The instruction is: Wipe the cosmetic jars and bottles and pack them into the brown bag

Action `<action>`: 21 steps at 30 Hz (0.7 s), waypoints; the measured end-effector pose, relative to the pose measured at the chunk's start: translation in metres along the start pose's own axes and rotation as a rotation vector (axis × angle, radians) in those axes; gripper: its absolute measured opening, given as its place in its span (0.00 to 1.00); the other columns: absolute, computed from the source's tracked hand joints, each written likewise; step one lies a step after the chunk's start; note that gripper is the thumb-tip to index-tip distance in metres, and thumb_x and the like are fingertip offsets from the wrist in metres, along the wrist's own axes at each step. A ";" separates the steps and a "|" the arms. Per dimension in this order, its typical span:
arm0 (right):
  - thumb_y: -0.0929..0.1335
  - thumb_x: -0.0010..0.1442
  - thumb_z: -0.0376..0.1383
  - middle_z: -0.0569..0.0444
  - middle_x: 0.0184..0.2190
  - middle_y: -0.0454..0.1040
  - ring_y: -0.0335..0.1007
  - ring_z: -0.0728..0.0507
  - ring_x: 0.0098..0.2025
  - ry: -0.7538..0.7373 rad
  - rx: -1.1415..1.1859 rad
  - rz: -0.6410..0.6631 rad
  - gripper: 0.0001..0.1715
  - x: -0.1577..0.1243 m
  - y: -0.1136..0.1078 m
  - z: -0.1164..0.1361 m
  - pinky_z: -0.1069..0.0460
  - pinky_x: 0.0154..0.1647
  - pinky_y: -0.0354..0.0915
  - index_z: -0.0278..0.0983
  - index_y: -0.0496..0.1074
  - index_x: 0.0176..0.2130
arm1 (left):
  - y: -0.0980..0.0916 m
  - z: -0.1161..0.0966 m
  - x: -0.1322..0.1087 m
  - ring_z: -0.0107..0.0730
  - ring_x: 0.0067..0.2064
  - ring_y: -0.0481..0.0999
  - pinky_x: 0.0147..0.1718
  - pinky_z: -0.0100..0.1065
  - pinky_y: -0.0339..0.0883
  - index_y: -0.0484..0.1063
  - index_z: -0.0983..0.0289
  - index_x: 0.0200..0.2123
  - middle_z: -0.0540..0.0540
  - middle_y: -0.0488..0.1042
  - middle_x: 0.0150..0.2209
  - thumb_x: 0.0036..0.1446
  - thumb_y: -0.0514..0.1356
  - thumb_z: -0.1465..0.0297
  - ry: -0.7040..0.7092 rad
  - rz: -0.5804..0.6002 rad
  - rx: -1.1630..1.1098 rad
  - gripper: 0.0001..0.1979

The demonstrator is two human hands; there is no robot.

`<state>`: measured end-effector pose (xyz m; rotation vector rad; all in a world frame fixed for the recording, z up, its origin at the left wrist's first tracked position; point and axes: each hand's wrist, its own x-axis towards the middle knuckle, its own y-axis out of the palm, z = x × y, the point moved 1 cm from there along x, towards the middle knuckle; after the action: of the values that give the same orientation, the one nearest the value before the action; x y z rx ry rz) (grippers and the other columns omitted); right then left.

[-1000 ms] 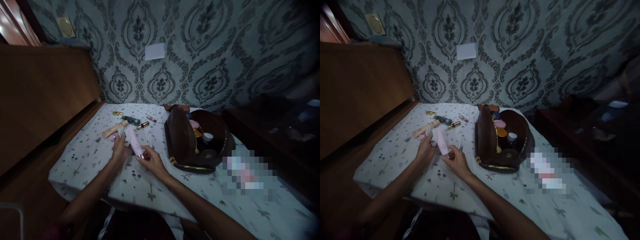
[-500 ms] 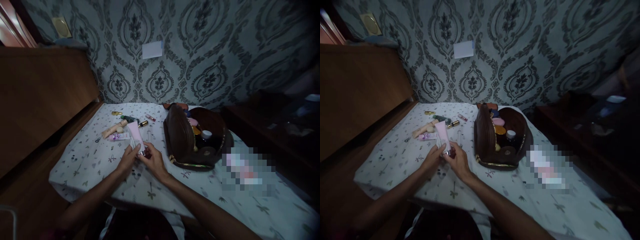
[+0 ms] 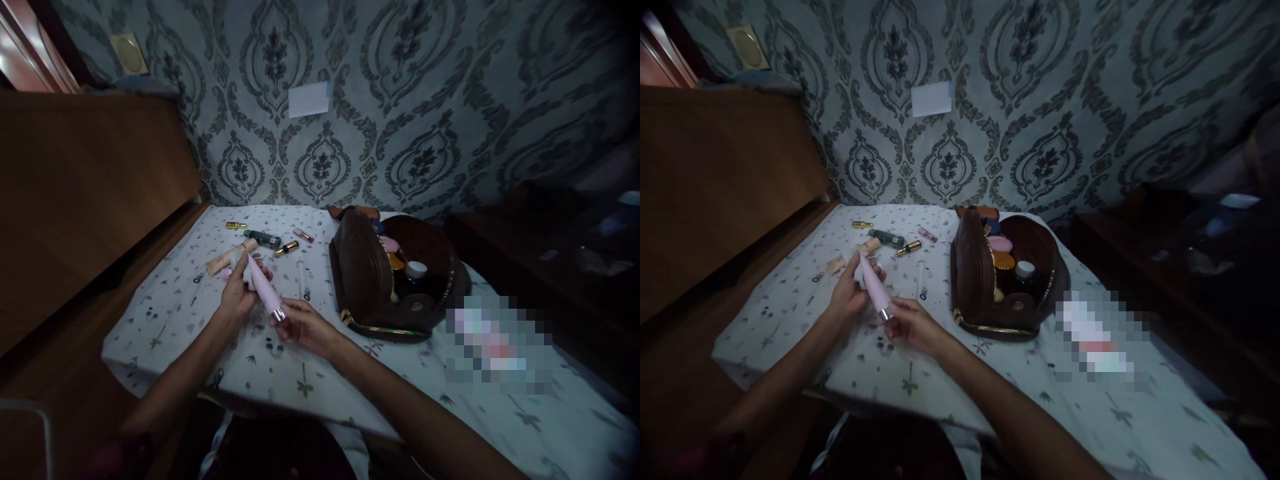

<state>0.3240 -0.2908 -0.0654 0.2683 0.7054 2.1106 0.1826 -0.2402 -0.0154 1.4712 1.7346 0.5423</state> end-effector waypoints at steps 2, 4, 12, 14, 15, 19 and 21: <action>0.77 0.47 0.47 0.53 0.28 0.77 0.65 0.53 0.21 0.050 0.112 0.011 0.24 0.000 0.001 0.000 0.58 0.21 0.60 0.34 0.74 0.38 | 0.003 0.000 0.001 0.24 0.23 0.71 0.31 0.30 0.74 0.70 0.65 0.31 0.48 0.70 0.22 0.60 0.62 0.66 0.013 -0.018 -0.031 0.09; 0.78 0.47 0.44 0.53 0.28 0.78 0.68 0.53 0.22 0.054 0.155 -0.014 0.23 0.001 0.001 -0.001 0.59 0.22 0.62 0.33 0.74 0.38 | 0.005 0.001 0.003 0.23 0.22 0.70 0.31 0.29 0.74 0.69 0.65 0.30 0.47 0.69 0.21 0.61 0.61 0.66 0.035 -0.019 -0.039 0.10; 0.80 0.43 0.41 0.56 0.27 0.77 0.74 0.50 0.26 -0.012 0.196 -0.172 0.24 0.009 -0.004 -0.006 0.58 0.27 0.68 0.37 0.67 0.33 | 0.007 0.013 0.004 0.24 0.23 0.72 0.28 0.28 0.73 0.69 0.64 0.30 0.48 0.71 0.23 0.55 0.65 0.54 0.075 0.049 0.060 0.18; 0.80 0.42 0.41 0.56 0.27 0.77 0.75 0.50 0.26 -0.054 0.178 -0.201 0.25 0.009 -0.005 -0.005 0.57 0.27 0.68 0.37 0.67 0.33 | 0.003 0.024 -0.002 0.26 0.23 0.73 0.22 0.27 0.69 0.71 0.64 0.34 0.50 0.73 0.25 0.49 0.67 0.51 0.057 0.129 0.197 0.22; 0.81 0.41 0.41 0.57 0.27 0.77 0.74 0.50 0.26 -0.079 0.173 -0.226 0.25 0.009 -0.006 -0.003 0.57 0.27 0.68 0.37 0.68 0.33 | 0.001 0.030 -0.006 0.27 0.24 0.73 0.20 0.26 0.67 0.72 0.65 0.36 0.51 0.74 0.26 0.46 0.69 0.51 0.057 0.171 0.266 0.24; 0.80 0.40 0.46 0.60 0.22 0.74 0.71 0.51 0.21 -0.133 0.126 -0.353 0.28 0.009 -0.012 -0.001 0.58 0.20 0.63 0.37 0.68 0.34 | -0.007 0.049 -0.018 0.28 0.25 0.72 0.20 0.27 0.66 0.74 0.66 0.36 0.53 0.76 0.28 0.38 0.74 0.57 0.070 0.333 0.449 0.25; 0.79 0.39 0.53 0.60 0.19 0.73 0.68 0.52 0.18 -0.112 0.050 -0.372 0.31 0.009 -0.013 -0.001 0.58 0.17 0.59 0.37 0.68 0.32 | -0.009 0.052 -0.021 0.28 0.21 0.69 0.19 0.29 0.65 0.73 0.65 0.34 0.51 0.73 0.25 0.42 0.72 0.56 0.042 0.410 0.501 0.21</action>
<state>0.3269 -0.2783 -0.0744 0.2577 0.6841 1.7138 0.2177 -0.2712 -0.0472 2.2105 1.6786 0.3543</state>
